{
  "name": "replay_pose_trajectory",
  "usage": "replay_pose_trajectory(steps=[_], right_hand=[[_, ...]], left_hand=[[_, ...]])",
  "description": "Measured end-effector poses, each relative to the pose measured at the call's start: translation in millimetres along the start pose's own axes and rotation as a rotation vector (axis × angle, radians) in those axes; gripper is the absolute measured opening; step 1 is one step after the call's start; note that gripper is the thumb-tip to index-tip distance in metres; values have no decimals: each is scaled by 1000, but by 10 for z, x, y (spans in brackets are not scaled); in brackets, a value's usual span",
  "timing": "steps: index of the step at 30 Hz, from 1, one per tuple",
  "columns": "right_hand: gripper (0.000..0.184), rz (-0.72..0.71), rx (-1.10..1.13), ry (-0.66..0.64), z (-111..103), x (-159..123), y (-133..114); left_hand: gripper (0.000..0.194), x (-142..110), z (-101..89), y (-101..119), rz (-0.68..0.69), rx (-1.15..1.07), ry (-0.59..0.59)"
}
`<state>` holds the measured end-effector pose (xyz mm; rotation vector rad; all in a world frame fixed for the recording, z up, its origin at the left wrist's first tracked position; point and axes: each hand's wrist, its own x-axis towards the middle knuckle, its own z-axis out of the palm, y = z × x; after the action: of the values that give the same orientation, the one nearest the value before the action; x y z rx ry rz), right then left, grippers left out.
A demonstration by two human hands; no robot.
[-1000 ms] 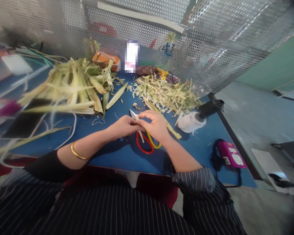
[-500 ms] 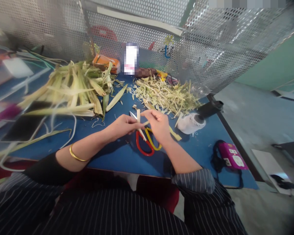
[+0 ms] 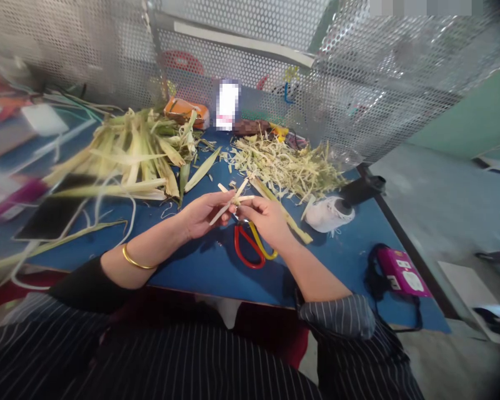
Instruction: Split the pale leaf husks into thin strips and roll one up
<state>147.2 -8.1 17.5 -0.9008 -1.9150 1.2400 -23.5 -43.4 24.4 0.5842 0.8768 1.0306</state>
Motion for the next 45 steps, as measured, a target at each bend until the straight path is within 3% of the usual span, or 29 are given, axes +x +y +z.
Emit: replay_pose_trajectory(steps=[3, 8, 11, 16, 21, 24, 31, 38, 45], right_hand=[[18, -32, -123, 20, 3, -7, 6], [19, -225, -397, 78, 31, -43, -55], [22, -240, -485, 107, 34, -37, -34], [18, -193, -389, 95, 7, 1, 58], [14, -154, -248, 219, -18, 1, -4], [11, -153, -280, 281, -24, -7, -21], [16, -210, -412, 312, -45, -24, 12], [22, 46, -5, 212, -103, 59, 63], [18, 27, 21, 355, -21, 48, 137]], left_hand=[[14, -3, 6, -21, 20, 37, -13], [16, 34, 33, -73, 130, 59, 131], [13, 54, 48, -83, 114, 17, 172], [13, 30, 55, -60, 98, 30, 112], [24, -25, 62, -19, 135, 131, 153], [31, -33, 75, -26, 130, 186, 122], [21, 11, 63, -78, 208, 453, 152], [31, -16, 66, -96, 110, 501, 109], [33, -12, 42, -93, 83, 493, 37]])
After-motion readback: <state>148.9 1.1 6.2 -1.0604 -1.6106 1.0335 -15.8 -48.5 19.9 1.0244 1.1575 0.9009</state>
